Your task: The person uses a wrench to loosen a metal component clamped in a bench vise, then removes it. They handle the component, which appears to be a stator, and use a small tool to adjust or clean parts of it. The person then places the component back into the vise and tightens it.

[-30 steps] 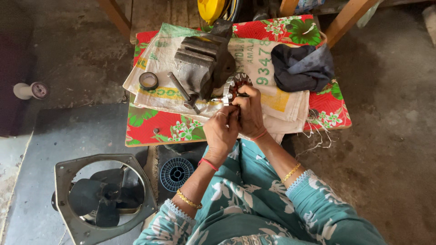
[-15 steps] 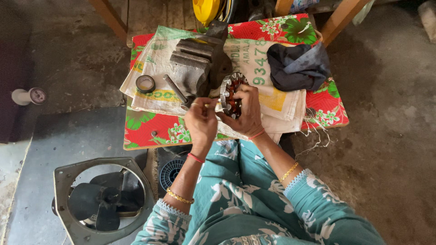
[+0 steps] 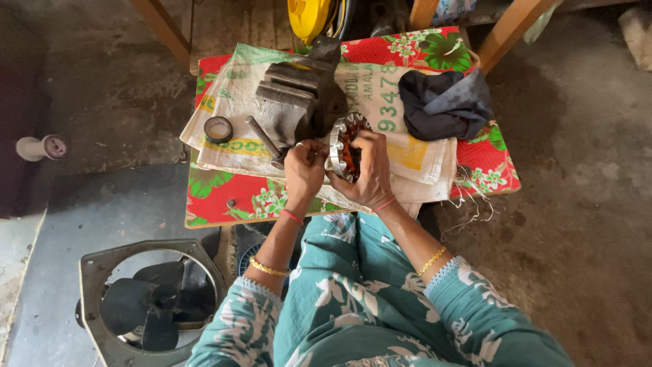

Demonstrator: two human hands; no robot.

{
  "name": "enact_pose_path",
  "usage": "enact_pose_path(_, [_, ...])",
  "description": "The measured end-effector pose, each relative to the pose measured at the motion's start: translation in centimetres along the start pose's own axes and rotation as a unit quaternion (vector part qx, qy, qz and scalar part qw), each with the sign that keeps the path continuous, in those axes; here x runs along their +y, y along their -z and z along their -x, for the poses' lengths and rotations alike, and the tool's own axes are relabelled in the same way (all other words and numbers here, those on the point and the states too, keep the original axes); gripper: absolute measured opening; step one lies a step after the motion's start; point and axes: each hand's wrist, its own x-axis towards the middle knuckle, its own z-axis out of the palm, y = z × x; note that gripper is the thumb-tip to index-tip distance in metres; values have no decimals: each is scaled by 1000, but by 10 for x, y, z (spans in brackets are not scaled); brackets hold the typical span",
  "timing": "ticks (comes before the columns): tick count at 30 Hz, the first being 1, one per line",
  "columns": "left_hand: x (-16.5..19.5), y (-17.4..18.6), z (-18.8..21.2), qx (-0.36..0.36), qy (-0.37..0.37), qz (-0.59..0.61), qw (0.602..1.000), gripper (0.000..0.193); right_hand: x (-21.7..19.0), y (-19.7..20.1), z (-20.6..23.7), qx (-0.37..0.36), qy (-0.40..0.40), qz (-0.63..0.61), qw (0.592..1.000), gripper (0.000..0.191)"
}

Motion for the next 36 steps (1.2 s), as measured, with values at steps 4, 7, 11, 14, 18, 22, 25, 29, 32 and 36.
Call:
enact_pose_path(4, [-6, -6, -14, 13, -67, -32, 997, 12, -2, 1, 1, 0, 27, -12, 1000, 71])
enact_pose_path(7, [-5, -11, -22, 11, -41, 3, 999, 14, -4, 2, 0, 8, 41, -12, 999, 76])
enact_pose_path(11, [-1, -9, -27, -43, 60, 135, 988, 15, -7, 4, -2, -19, 31, 22, 999, 78])
enact_pose_path(14, [2, -7, -25, -23, 132, 209, 969, 19, -10, 5, -3, -13, 33, 19, 999, 77])
enact_pose_path(18, [16, -9, -22, 34, 91, 311, 945, 12, -14, 6, -5, -15, 17, 27, 999, 73])
enact_pose_path(22, [42, -10, -10, 119, 68, 132, 982, 20, -15, 7, -7, -11, 17, 26, 999, 72])
enact_pose_path(25, [62, -7, 5, 153, 10, 10, 988, 23, -14, 6, -7, -7, 20, 20, 1000, 77])
enact_pose_path(29, [79, -8, 14, 165, 9, -31, 986, 24, -11, 5, -5, -7, 12, 19, 1000, 75])
enact_pose_path(32, [83, -8, 12, 165, 1, -76, 983, 24, -10, 4, -4, -6, 13, 17, 1000, 75])
enact_pose_path(36, [84, -8, 3, 141, -75, -145, 976, 17, -9, 2, -3, -4, 18, 22, 1000, 74])
